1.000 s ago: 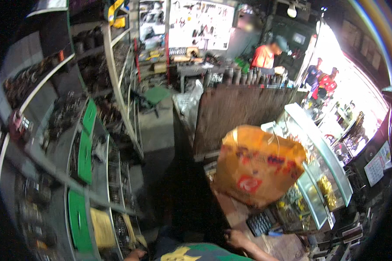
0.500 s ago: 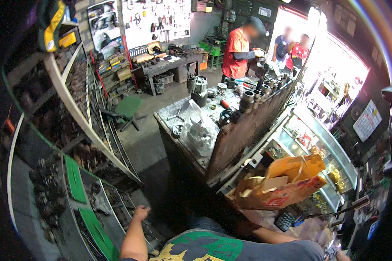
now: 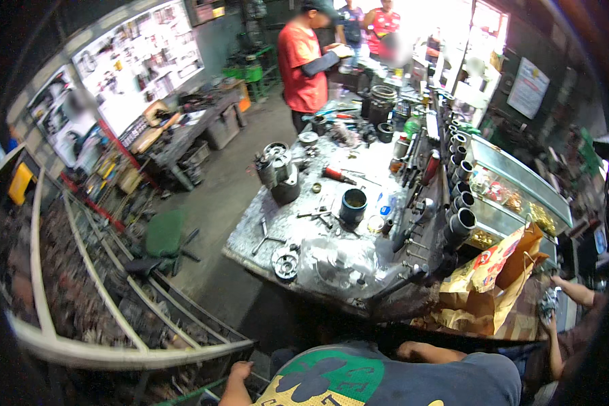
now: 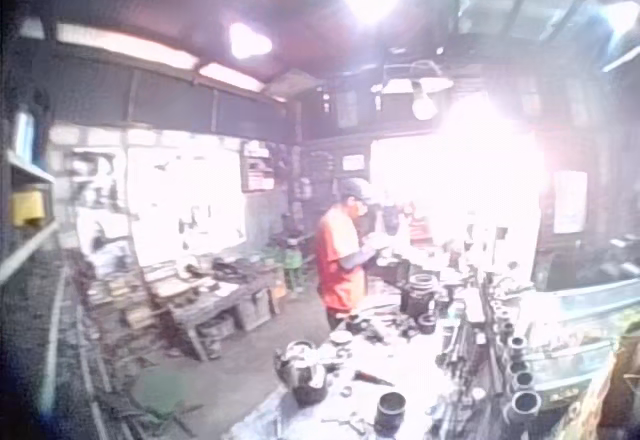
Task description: The person assembles a small electric motor on a workbench, inserting a rotor into a stator, attaching end caps, and connecting wires. They handle various small parts and tools, including a screwdriver and a rag, while other people work nearby.
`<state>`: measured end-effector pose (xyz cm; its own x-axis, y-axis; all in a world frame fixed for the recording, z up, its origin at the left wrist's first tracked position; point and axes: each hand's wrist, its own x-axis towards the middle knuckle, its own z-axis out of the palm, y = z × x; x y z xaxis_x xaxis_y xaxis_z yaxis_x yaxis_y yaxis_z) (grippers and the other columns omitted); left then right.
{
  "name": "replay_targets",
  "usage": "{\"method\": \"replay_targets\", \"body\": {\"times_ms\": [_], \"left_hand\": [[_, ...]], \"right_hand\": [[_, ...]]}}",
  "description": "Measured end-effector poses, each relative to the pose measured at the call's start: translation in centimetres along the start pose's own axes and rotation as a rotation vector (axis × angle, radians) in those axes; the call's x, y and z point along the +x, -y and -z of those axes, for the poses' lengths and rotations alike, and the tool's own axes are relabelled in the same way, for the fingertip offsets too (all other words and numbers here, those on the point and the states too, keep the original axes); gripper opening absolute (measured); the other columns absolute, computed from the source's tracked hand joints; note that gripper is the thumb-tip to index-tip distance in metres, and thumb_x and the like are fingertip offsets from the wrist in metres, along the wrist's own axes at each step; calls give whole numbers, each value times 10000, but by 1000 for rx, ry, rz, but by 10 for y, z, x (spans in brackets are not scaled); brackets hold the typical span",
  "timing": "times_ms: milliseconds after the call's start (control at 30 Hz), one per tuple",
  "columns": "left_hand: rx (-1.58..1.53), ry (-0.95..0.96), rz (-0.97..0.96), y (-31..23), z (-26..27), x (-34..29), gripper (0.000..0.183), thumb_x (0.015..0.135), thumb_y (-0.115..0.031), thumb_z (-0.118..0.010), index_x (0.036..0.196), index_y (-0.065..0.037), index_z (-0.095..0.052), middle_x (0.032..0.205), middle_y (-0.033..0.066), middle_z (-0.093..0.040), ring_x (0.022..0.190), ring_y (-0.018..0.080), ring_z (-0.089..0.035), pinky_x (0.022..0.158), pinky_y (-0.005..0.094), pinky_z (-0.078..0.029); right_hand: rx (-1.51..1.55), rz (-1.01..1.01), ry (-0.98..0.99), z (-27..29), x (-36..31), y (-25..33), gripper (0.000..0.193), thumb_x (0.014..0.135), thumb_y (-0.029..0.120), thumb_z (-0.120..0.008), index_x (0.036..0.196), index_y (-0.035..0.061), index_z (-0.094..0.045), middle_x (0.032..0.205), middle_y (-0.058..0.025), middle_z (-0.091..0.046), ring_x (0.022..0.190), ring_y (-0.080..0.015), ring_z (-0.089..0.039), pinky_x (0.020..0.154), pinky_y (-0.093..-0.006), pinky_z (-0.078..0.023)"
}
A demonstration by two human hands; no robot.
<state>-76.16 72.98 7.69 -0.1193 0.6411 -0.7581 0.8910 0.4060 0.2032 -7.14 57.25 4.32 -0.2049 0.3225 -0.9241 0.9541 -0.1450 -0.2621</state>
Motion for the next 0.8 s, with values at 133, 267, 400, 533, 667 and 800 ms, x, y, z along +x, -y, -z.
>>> {"method": "replay_targets", "body": {"times_ms": [133,267,400,533,667,800], "left_hand": [[-225,116,212,-24,79,93,486,1018,-471,-689,1190,-42,-839,1173,197,-805,1013,316,-765,857,433,-604],[534,26,-673,-76,166,184,495,1104,-412,-511,1302,-42,-775,1403,266,-708,1277,473,-684,1094,546,-532],[423,149,-402,-141,207,239,506,1100,-429,-519,1314,-45,-769,1409,264,-706,1280,466,-685,1100,541,-530],[469,217,-509,-219,218,270,518,1096,-446,-527,1327,-48,-764,1415,261,-703,1283,460,-686,1106,535,-528],[402,259,-557,-271,231,282,531,1092,-462,-534,1339,-50,-759,1421,259,-700,1286,453,-688,1111,530,-527],[431,329,-600,-301,262,303,544,1088,-479,-542,1352,-53,-754,1427,256,-698,1289,446,-689,1117,525,-525]], "right_hand": [[-27,12,-153,-2,29,53,409,1050,374,-546,1094,71,-817,1039,-215,-801,899,-412,-756,825,-537,-598],[526,-414,-436,19,26,140,475,1073,452,-580,1178,62,-830,1254,-197,-792,1213,-399,-743,988,-513,-597],[804,-551,-506,42,16,244,208,842,137,-709,953,22,-842,979,-190,-796,890,-370,-759,813,-503,-601],[848,-523,-372,59,18,300,360,864,128,-675,1161,5,-837,1312,-248,-769,1248,-398,-739,1038,-490,-585],[915,-645,-373,68,19,323,420,826,103,-718,1225,35,-832,1347,-224,-764,1275,-387,-732,1053,-495,-590],[1334,-989,-508,81,35,332,423,850,151,-710,1244,41,-818,1369,-228,-754,1303,-383,-719,1088,-466,-585]]}}
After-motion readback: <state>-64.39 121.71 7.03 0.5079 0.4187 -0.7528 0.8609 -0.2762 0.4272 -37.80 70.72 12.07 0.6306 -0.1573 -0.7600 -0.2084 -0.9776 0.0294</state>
